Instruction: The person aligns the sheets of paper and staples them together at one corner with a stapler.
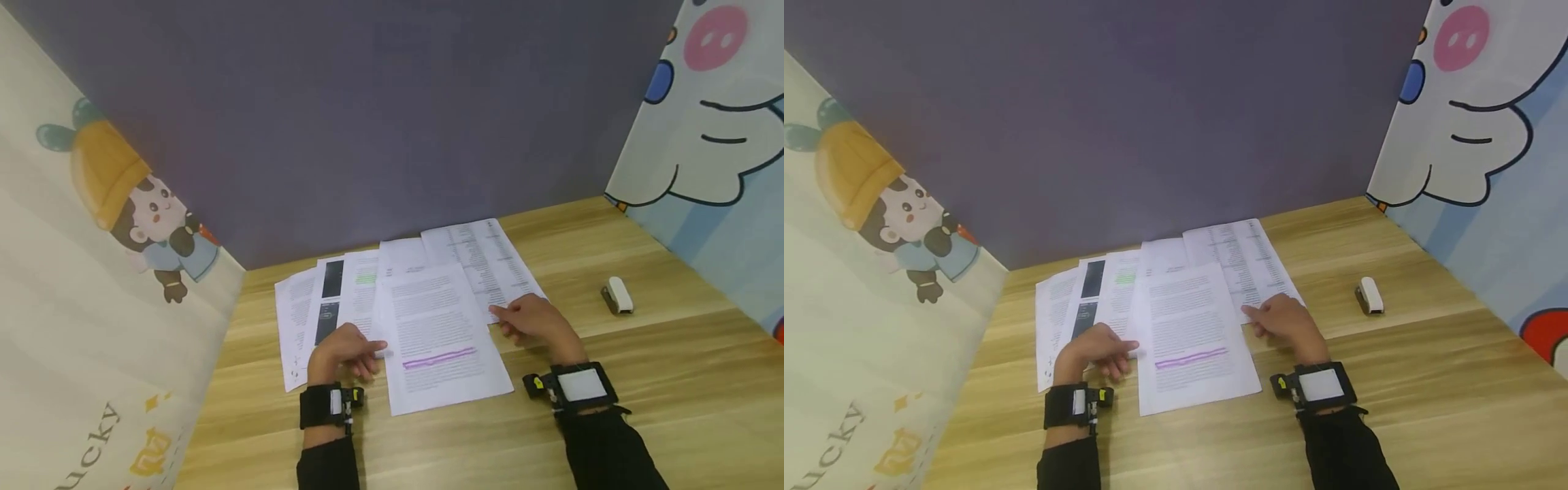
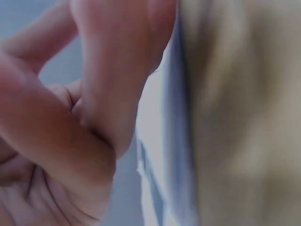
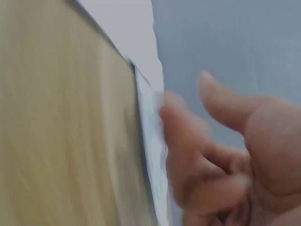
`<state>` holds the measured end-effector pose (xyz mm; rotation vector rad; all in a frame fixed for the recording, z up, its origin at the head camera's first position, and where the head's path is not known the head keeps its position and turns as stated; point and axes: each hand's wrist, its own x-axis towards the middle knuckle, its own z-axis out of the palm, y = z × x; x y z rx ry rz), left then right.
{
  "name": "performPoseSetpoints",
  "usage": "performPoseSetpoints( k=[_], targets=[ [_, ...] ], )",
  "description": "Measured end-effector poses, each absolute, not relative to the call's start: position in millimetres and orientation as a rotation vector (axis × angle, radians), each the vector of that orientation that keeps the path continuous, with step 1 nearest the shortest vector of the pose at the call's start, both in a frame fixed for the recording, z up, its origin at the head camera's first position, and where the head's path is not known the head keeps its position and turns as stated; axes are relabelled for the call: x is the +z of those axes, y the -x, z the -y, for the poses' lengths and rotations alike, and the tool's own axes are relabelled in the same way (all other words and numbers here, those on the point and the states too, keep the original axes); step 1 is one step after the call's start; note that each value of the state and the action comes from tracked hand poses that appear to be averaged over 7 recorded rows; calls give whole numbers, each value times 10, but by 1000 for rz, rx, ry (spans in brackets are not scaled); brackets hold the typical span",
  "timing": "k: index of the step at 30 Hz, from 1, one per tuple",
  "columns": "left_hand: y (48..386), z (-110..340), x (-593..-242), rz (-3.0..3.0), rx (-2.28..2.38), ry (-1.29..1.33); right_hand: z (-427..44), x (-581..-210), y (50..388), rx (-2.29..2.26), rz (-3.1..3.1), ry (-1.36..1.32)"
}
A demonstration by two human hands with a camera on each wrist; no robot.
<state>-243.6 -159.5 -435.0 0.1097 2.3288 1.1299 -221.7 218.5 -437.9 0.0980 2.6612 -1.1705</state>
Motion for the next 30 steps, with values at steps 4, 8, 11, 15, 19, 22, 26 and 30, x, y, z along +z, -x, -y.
performPoseSetpoints(
  k=[4, 8, 11, 15, 19, 22, 26, 30],
  targets=[
    [2568, 1457, -4246, -2470, 1260, -38, -2381, -4391, 2162, -1037, -2915, -362],
    [2876, 1175, -4237, -2518, 1513, -17, -2458, -4581, 2159, -1039, -2997, -579],
    [3200, 946, -4266, -2454, 1704, 16, -2416, -4766, 2184, -1099, -3006, -579],
    [3621, 756, -4407, -2454, 1788, 179, -2250, -4937, 2199, -1114, -3047, -490],
    [3914, 734, -4575, -2510, 1684, 317, -2063, -5037, 2178, -1056, -3084, -431],
    [4110, 853, -4710, -2519, 1624, 374, -1902, -5067, 2191, -1041, -3083, -392],
    [4695, 1028, -5273, -2539, 1591, 349, -1773, -5055, 2193, -1058, -3103, -371],
    [5419, 1122, -6013, -2524, 1641, 409, -1731, -5013, 2220, -1133, -3131, -392]
  ],
)
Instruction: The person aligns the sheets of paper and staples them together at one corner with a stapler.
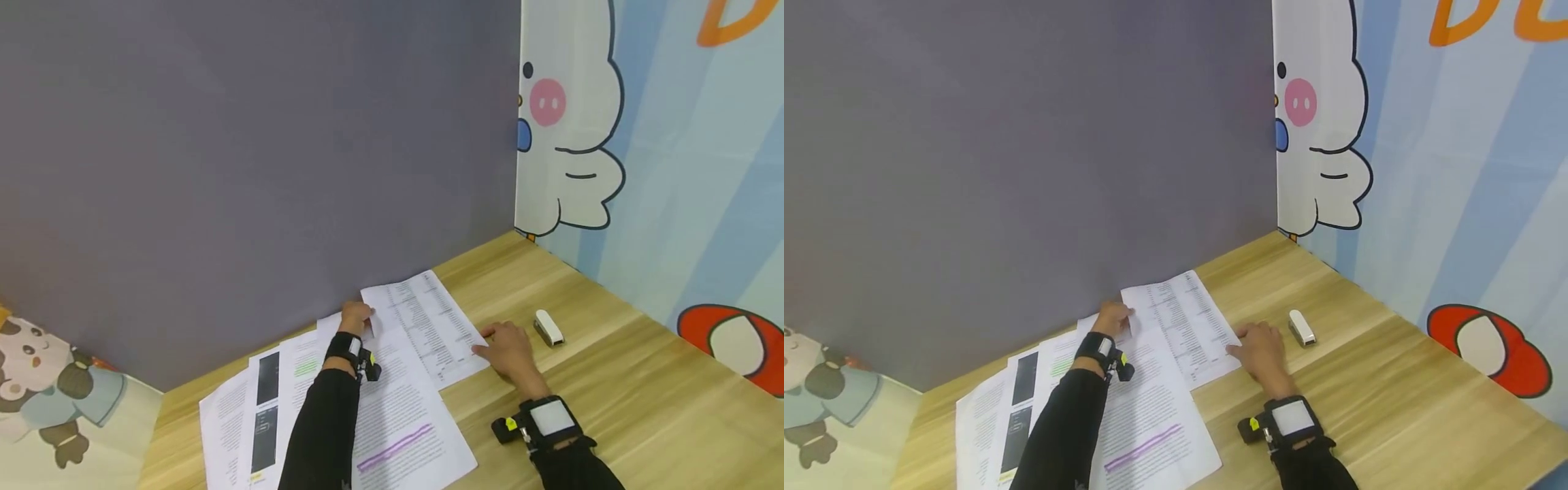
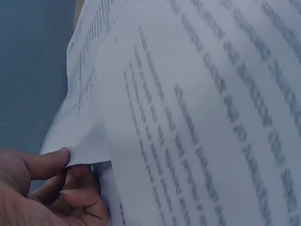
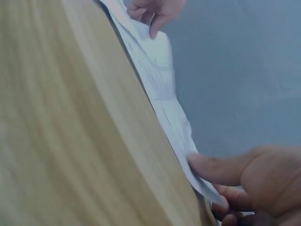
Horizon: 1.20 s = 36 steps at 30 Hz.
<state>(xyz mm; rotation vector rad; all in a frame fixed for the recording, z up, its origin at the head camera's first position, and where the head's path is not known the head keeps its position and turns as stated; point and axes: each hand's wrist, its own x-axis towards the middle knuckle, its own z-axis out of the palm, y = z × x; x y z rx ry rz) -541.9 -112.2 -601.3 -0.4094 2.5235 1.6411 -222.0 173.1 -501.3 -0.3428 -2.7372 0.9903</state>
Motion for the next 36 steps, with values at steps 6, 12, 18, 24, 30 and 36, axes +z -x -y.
performPoseSetpoints(
  k=[6, 12, 18, 24, 30, 36],
  targets=[
    [5303, 974, -5748, -2341, 1881, 407, -1752, -4980, 2295, 1089, 2538, 425],
    [4277, 667, -4583, -2329, 1857, 413, -1875, -4979, 2315, 1269, 2480, 499],
    [4237, 553, -4440, -2266, 1960, 323, -1989, -4900, 2290, 1260, 2362, 554],
    [4148, 459, -4291, -2183, 2126, 193, -2031, -4856, 2257, 1258, 2163, 606],
    [4083, 425, -4167, -2172, 2203, 126, -2028, -4842, 2267, 1304, 2043, 645],
    [4061, 586, -4075, -2209, 2251, 171, -1930, -4806, 2364, 1345, 2053, 626]
  ],
)
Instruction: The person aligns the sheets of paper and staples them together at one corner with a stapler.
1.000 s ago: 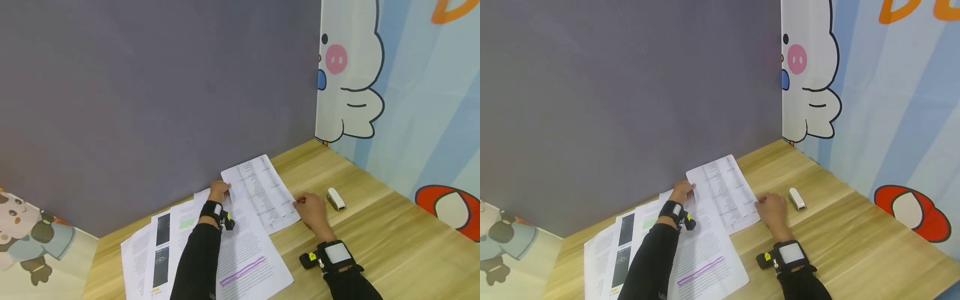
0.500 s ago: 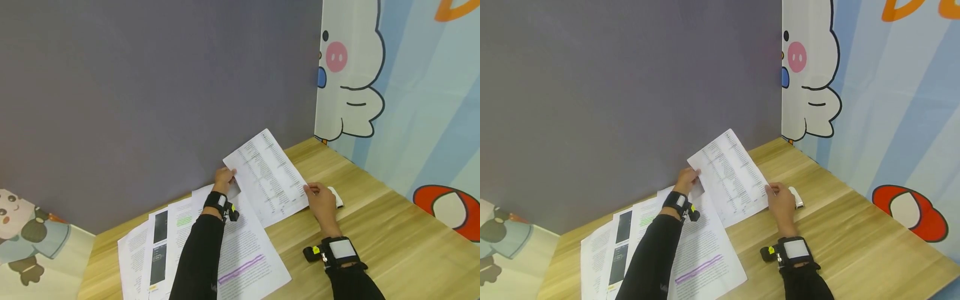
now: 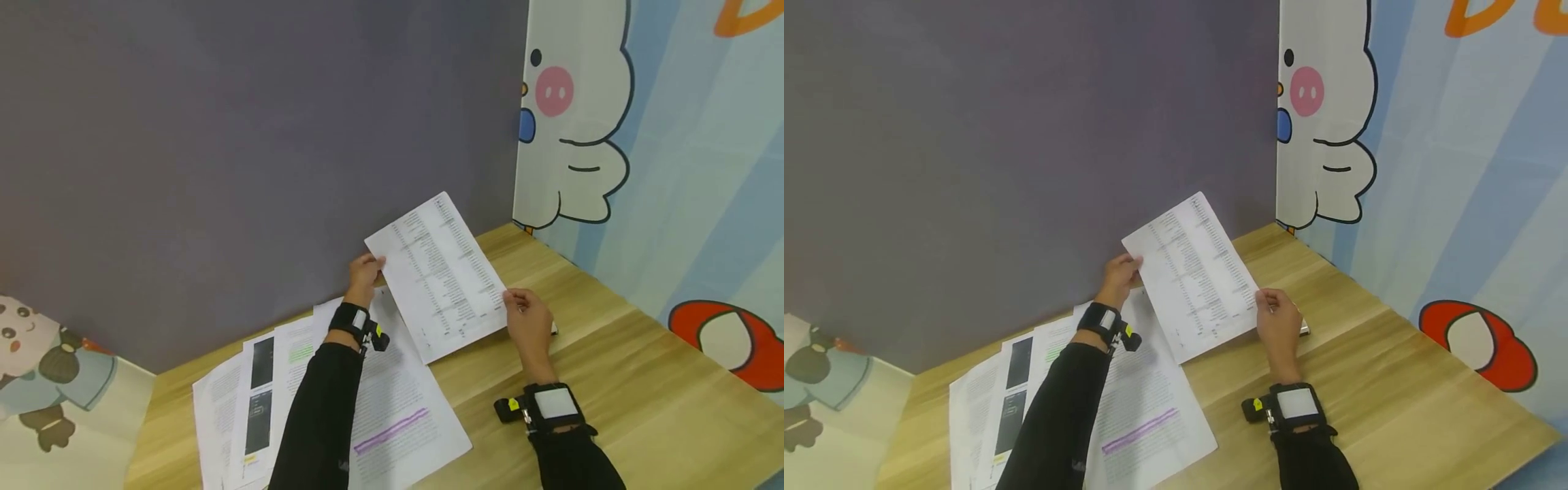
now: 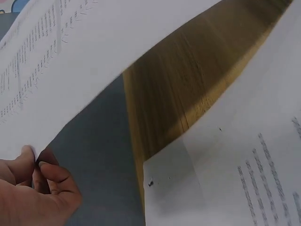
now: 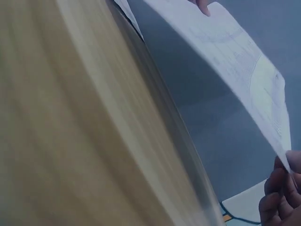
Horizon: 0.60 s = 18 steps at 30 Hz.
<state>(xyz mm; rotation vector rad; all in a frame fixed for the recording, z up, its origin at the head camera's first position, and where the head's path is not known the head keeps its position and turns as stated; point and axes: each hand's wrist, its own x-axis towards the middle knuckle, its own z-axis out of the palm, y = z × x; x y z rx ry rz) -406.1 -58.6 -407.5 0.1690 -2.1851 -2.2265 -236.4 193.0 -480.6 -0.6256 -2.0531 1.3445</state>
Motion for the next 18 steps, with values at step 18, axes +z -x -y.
performPoseSetpoints(
  k=[18],
  targets=[
    [3802, 1103, -3866, 2343, -2107, -389, -1854, -4636, 2162, 1685, 2338, 416]
  ],
)
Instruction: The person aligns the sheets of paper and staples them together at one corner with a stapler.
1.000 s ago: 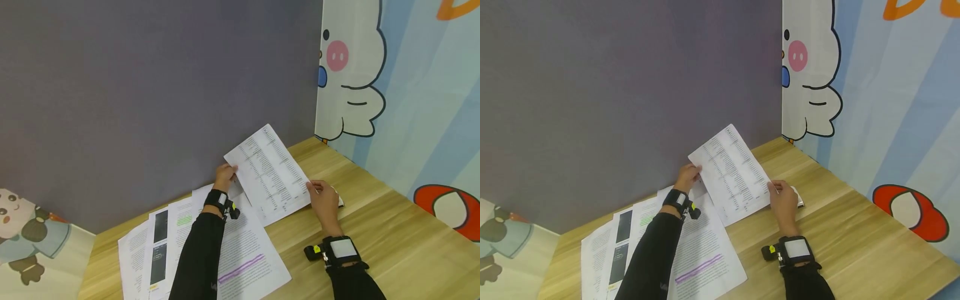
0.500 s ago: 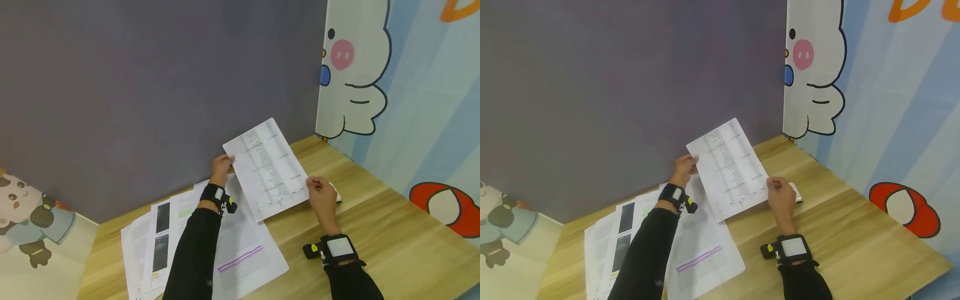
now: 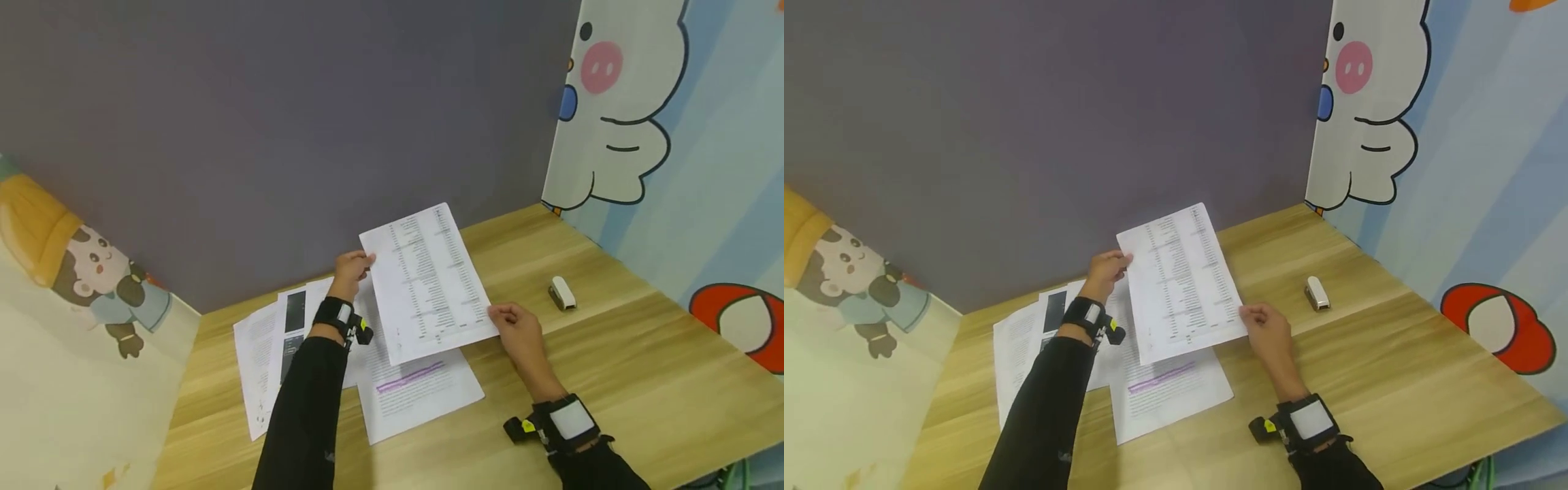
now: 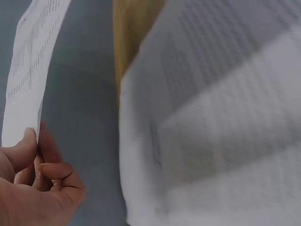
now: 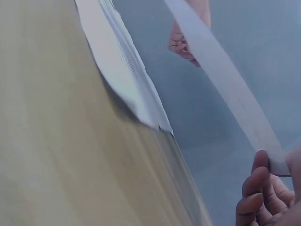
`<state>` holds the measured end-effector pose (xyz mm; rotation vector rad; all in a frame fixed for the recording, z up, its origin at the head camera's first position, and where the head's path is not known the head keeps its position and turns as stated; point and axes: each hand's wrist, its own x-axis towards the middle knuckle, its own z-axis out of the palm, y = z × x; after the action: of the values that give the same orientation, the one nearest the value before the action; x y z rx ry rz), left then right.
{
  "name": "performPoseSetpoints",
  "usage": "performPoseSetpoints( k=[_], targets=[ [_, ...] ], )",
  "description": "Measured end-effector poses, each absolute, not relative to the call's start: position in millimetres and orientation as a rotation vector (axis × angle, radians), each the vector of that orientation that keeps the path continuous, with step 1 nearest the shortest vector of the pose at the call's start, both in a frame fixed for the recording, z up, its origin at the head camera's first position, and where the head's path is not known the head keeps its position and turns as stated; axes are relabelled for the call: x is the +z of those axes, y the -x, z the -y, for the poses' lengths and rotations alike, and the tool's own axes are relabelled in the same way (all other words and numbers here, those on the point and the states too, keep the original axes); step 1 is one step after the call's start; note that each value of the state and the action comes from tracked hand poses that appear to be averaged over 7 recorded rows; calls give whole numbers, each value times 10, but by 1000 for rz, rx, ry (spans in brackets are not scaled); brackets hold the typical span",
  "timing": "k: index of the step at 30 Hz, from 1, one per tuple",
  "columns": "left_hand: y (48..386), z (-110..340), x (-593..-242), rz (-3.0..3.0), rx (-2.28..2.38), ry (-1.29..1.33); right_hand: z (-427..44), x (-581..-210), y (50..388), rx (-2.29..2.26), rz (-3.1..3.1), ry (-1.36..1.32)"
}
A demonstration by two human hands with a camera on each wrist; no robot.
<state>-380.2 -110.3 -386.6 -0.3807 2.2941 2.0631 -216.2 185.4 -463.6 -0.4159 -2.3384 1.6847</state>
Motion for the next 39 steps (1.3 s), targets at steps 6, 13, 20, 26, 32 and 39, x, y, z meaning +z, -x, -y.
performPoseSetpoints(
  k=[6, 13, 20, 26, 32, 39],
  targets=[
    [3681, 1249, -3894, -2313, 2014, 402, -1878, -4532, 2067, 1745, 2351, 341],
    [3503, 1398, -3971, -2353, 1848, 355, -1951, -4425, 1934, 1910, 2473, 245],
    [3366, 1467, -4173, -2427, 1696, 331, -1935, -4423, 1838, 2027, 2648, 151],
    [3374, 1478, -4280, -2551, 1535, 357, -1896, -4441, 1806, 1833, 2834, 54],
    [3332, 1475, -4361, -2624, 1398, 454, -1861, -4447, 1758, 1600, 2967, -23],
    [3357, 1385, -4400, -2651, 1255, 427, -1893, -4430, 1685, 1581, 2991, -50]
  ],
)
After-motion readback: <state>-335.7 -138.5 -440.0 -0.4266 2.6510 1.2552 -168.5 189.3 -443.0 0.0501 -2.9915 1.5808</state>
